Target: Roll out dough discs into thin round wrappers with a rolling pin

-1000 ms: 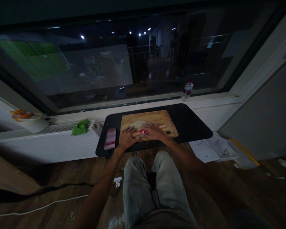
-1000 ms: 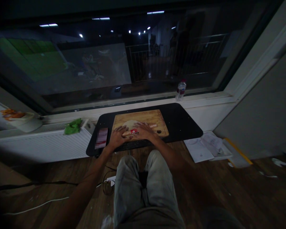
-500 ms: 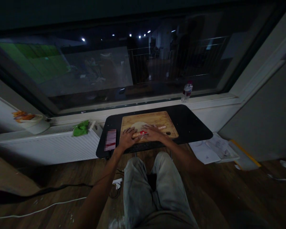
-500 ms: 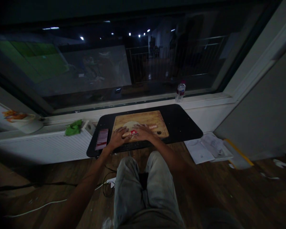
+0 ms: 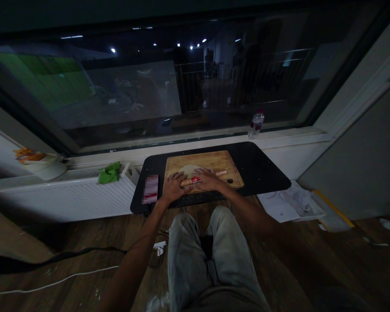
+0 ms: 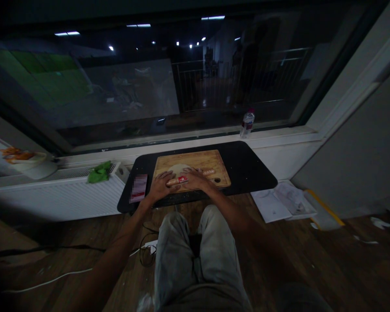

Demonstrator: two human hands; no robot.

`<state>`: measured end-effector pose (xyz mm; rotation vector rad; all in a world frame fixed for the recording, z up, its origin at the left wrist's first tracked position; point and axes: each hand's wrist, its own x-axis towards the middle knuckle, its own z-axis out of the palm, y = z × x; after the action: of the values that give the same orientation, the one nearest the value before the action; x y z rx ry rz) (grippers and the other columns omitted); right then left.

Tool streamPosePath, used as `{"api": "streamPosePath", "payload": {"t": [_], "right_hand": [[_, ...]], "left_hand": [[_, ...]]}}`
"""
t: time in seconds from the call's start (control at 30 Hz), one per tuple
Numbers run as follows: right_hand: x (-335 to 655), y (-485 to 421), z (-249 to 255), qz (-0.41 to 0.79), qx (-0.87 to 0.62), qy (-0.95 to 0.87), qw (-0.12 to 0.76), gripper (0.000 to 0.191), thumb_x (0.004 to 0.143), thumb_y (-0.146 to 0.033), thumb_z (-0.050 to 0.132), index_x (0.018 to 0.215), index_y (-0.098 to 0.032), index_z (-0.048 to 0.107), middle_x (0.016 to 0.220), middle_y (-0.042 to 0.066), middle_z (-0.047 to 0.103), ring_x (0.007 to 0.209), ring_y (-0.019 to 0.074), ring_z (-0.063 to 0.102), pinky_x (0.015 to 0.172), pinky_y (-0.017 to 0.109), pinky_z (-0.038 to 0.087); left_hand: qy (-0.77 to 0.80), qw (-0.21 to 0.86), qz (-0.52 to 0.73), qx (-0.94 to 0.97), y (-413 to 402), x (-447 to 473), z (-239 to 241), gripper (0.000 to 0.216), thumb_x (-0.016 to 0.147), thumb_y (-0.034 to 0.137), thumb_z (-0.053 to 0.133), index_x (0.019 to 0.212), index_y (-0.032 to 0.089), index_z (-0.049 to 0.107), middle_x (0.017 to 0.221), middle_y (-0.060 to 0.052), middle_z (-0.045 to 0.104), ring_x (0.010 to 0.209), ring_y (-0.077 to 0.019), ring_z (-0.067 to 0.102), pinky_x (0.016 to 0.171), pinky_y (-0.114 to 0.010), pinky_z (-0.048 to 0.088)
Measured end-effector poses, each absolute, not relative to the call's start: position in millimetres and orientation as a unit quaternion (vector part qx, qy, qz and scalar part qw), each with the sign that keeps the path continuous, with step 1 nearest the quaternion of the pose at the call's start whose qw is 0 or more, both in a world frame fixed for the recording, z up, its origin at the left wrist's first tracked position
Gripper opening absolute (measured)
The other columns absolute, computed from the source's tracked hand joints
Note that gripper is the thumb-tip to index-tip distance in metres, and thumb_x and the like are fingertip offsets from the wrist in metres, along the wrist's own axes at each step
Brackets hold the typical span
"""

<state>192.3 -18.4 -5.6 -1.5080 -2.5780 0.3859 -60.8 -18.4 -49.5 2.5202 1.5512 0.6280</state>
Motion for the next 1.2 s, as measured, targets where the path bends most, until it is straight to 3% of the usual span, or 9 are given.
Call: {"api": "streamPosePath", "payload": {"t": [0.23, 0.47, 0.8, 0.9, 1.07, 1.2], "right_hand": [[189, -19, -10, 0.121, -0.507, -0.851, 0.067, 0.068, 0.109, -0.051, 0.076, 0.172, -0.032, 0.060, 0.183, 0.015, 0.049, 0.171, 0.0417, 0.042, 0.137, 0.069, 0.035], [197, -39, -15, 0.098, -0.467, -0.873, 0.101, 0.064, 0.117, -0.035, 0.053, 0.181, -0.024, 0.046, 0.184, 0.016, 0.048, 0.172, 0.0364, 0.041, 0.139, 0.068, 0.031], [195, -58, -16, 0.087, -0.472, -0.866, 0.141, 0.064, 0.115, -0.024, 0.044, 0.178, -0.017, 0.049, 0.182, 0.015, 0.051, 0.172, 0.0292, 0.044, 0.142, 0.056, 0.029], [194, -63, -17, 0.085, -0.477, -0.861, 0.156, 0.064, 0.115, -0.024, 0.046, 0.178, -0.016, 0.050, 0.181, 0.016, 0.053, 0.171, 0.0309, 0.045, 0.142, 0.055, 0.030], [187, -65, -18, 0.087, -0.485, -0.850, 0.188, 0.061, 0.112, -0.028, 0.057, 0.172, -0.019, 0.058, 0.173, 0.017, 0.062, 0.165, 0.0330, 0.051, 0.139, 0.056, 0.031], [182, -58, -18, 0.101, -0.504, -0.835, 0.196, 0.058, 0.108, -0.026, 0.064, 0.166, -0.022, 0.065, 0.167, 0.016, 0.069, 0.159, 0.0338, 0.057, 0.136, 0.058, 0.034]], "left_hand": [[0.512, 0.045, 0.211, 0.832, -20, -59, -50, 0.057, 0.098, 0.060, 0.085, 0.145, 0.028, 0.080, 0.164, -0.010, 0.071, 0.156, -0.0354, 0.062, 0.137, -0.054, 0.047], [0.491, 0.059, 0.201, 0.846, -30, -62, -48, 0.061, 0.108, 0.060, 0.070, 0.160, 0.027, 0.071, 0.167, -0.008, 0.069, 0.161, -0.0359, 0.058, 0.139, -0.056, 0.043], [0.501, 0.069, 0.203, 0.838, -42, -64, -44, 0.054, 0.120, 0.047, 0.041, 0.164, 0.030, 0.068, 0.167, -0.003, 0.070, 0.166, -0.0327, 0.051, 0.141, -0.058, 0.039], [0.498, 0.070, 0.204, 0.840, -44, -64, -44, 0.054, 0.119, 0.047, 0.044, 0.165, 0.030, 0.067, 0.167, -0.003, 0.070, 0.167, -0.0323, 0.051, 0.141, -0.056, 0.039], [0.520, 0.065, 0.195, 0.829, -47, -59, -41, 0.056, 0.111, 0.054, 0.064, 0.161, 0.029, 0.070, 0.165, -0.006, 0.071, 0.165, -0.0383, 0.052, 0.138, -0.059, 0.042], [0.538, 0.060, 0.174, 0.823, -48, -54, -36, 0.060, 0.104, 0.055, 0.075, 0.159, 0.030, 0.071, 0.166, -0.004, 0.071, 0.162, -0.0377, 0.055, 0.138, -0.055, 0.041]]}}
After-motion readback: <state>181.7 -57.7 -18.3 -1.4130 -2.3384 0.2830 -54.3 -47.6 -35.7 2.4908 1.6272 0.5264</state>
